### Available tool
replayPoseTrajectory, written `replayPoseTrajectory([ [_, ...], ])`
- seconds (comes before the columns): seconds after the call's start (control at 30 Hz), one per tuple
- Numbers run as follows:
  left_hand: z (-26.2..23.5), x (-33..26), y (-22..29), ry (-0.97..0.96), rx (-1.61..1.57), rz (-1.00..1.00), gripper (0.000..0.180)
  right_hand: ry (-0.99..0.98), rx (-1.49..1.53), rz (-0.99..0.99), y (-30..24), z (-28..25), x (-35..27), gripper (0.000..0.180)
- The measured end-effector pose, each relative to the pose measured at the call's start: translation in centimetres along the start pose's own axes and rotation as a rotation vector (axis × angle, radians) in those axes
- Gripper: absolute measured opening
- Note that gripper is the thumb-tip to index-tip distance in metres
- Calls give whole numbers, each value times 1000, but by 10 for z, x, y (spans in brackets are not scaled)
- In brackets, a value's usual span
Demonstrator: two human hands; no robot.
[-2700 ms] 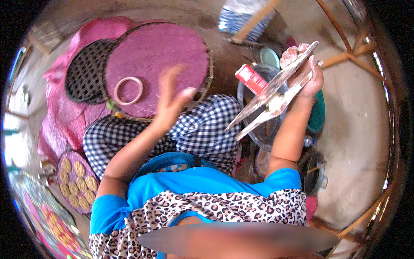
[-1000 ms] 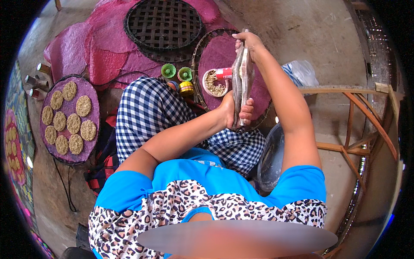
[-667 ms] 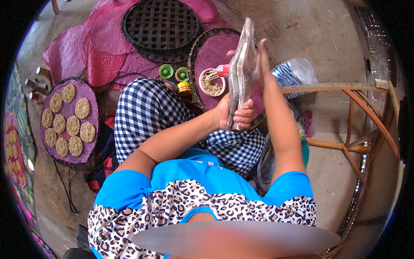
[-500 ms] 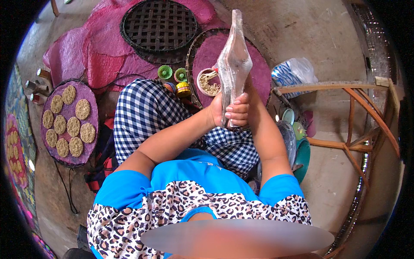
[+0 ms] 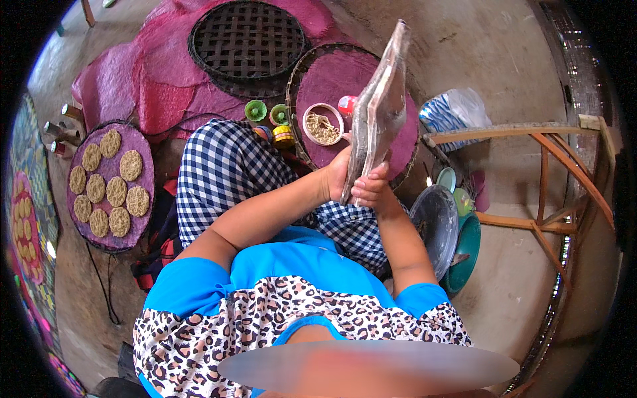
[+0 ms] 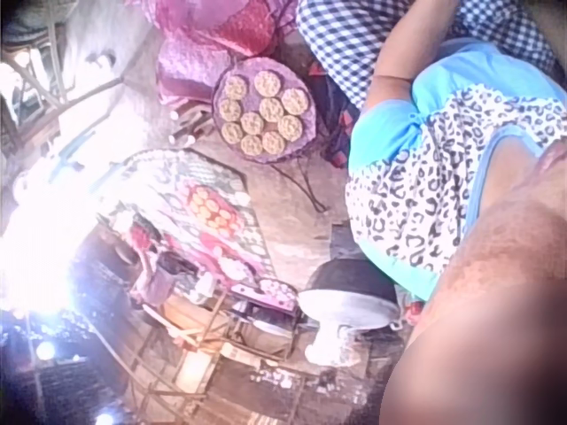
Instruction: The person sits on the floor and uses a manual noodle press to extrude dough into thin strands, placing the resulting noodle nests onto a woven tray. The person repeatedly scoops dough from a bowl, loads it into the press, and extrudes it, then arranges the finished noodles on the tray.
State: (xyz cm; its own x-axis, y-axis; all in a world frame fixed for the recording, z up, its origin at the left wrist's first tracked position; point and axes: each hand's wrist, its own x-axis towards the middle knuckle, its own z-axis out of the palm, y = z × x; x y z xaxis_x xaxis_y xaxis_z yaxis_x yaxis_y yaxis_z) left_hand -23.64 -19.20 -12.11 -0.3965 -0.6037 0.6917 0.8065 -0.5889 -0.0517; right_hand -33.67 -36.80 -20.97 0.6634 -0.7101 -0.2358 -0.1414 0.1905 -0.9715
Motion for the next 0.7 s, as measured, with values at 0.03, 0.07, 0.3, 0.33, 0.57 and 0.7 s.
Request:
replayPoseTrajectory([
  [0.03,0,0,-2,44,9,-26,51,37,-50,-30,-7,1,-5,66],
  [0.07,0,-1,-4,70,16,-53,51,73,-98,-62,-17,4,-13,68],
  [0.3,-13,-1,-8,458,258,-239,60,33,217,-383,-141,22,-69,88],
  [0.33,-16,0,-10,518,302,-274,61,125,163,-401,-150,22,-71,86],
  [0.57,-12,15,-23,1340,2177,515,38,581,9,-440,-160,1,-89,48],
  [0.7,-9,29,3,537,3121,385,48,594,-114,-511,-149,-3,-86,58],
])
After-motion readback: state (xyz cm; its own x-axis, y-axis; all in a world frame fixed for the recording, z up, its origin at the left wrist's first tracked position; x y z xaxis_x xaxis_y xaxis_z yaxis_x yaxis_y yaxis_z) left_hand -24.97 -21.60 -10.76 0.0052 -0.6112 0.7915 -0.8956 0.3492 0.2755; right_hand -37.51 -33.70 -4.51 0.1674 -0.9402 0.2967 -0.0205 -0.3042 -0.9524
